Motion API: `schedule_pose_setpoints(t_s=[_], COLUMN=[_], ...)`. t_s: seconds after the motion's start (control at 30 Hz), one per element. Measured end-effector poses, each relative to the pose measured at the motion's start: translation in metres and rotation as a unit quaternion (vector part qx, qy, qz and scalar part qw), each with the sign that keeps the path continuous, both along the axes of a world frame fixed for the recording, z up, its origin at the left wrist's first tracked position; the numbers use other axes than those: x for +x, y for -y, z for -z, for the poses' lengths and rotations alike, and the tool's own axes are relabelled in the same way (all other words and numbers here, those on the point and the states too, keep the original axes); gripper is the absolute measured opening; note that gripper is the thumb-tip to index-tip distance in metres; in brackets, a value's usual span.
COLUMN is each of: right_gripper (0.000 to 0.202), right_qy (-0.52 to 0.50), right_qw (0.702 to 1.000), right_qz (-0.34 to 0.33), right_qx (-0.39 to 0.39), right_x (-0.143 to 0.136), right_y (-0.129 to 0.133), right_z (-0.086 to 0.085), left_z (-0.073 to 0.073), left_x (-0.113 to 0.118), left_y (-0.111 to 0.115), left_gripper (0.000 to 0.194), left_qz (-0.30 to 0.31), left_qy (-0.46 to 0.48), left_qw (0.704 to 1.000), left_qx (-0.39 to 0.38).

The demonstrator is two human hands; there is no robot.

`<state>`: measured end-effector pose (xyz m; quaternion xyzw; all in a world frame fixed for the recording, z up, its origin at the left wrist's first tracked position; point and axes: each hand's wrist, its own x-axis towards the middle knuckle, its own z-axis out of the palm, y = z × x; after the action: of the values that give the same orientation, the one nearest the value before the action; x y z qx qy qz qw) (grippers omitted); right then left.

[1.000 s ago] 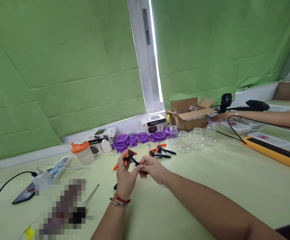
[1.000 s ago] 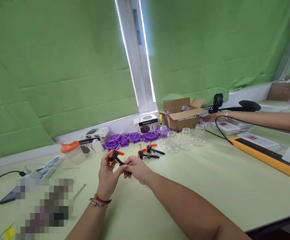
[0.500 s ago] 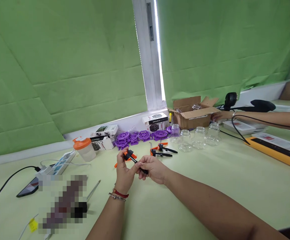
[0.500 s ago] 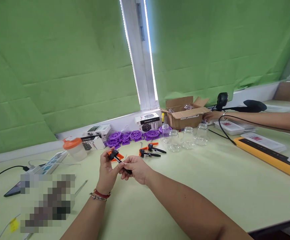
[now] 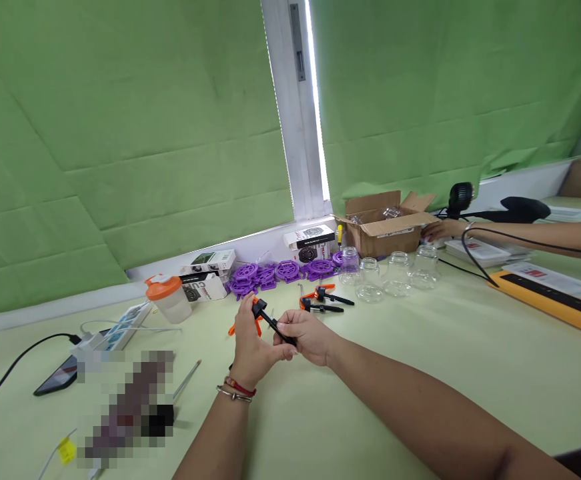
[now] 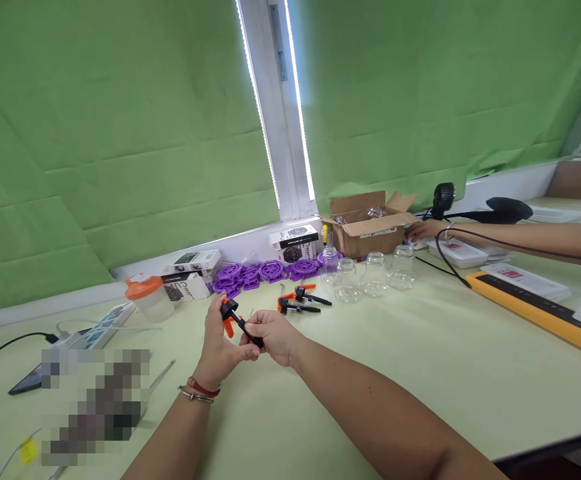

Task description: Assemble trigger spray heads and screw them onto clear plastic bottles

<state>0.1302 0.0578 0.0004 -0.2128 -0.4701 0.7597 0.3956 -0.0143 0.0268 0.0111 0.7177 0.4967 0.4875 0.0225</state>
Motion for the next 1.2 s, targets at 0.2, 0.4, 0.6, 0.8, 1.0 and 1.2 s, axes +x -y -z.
schedule_pose_setpoints(t_s=[0.2, 0.4, 0.6, 0.8, 1.0, 1.2], right_gripper=[0.023, 0.015, 0.013, 0.015, 0.019, 0.014], right_qy=[0.034, 0.041, 0.058, 0.063, 0.065, 0.060], right_qw=[0.999, 0.997, 0.996, 0.995, 0.996, 0.996], right_qz=[0.022, 0.031, 0.030, 0.033, -0.002, 0.009], right_qx=[-0.029, -0.052, -0.067, -0.071, -0.061, -0.069], right_x=[0.004, 0.003, 0.004, 0.004, 0.009, 0.009], right_y=[0.000, 0.001, -0.003, -0.004, -0.002, 0.001], right_z=[-0.005, -0.009, -0.005, -0.001, -0.008, -0.012], left_z=[0.002, 0.001, 0.005, 0.006, 0.009, 0.007], left_x=[0.011, 0.019, 0.021, 0.025, 0.019, 0.013], left_y=[0.004, 0.005, 0.003, 0.004, 0.001, -0.001], left_gripper=[0.121, 0.108, 0.107, 0.096, 0.094, 0.099], left_qz=[-0.057, -0.096, -0.097, -0.121, -0.136, -0.146], left_qy=[-0.035, -0.036, -0.034, -0.039, -0.035, -0.045], left_qw=[0.996, 0.994, 0.993, 0.991, 0.988, 0.986], left_qx=[-0.052, -0.043, -0.049, -0.049, -0.069, -0.067])
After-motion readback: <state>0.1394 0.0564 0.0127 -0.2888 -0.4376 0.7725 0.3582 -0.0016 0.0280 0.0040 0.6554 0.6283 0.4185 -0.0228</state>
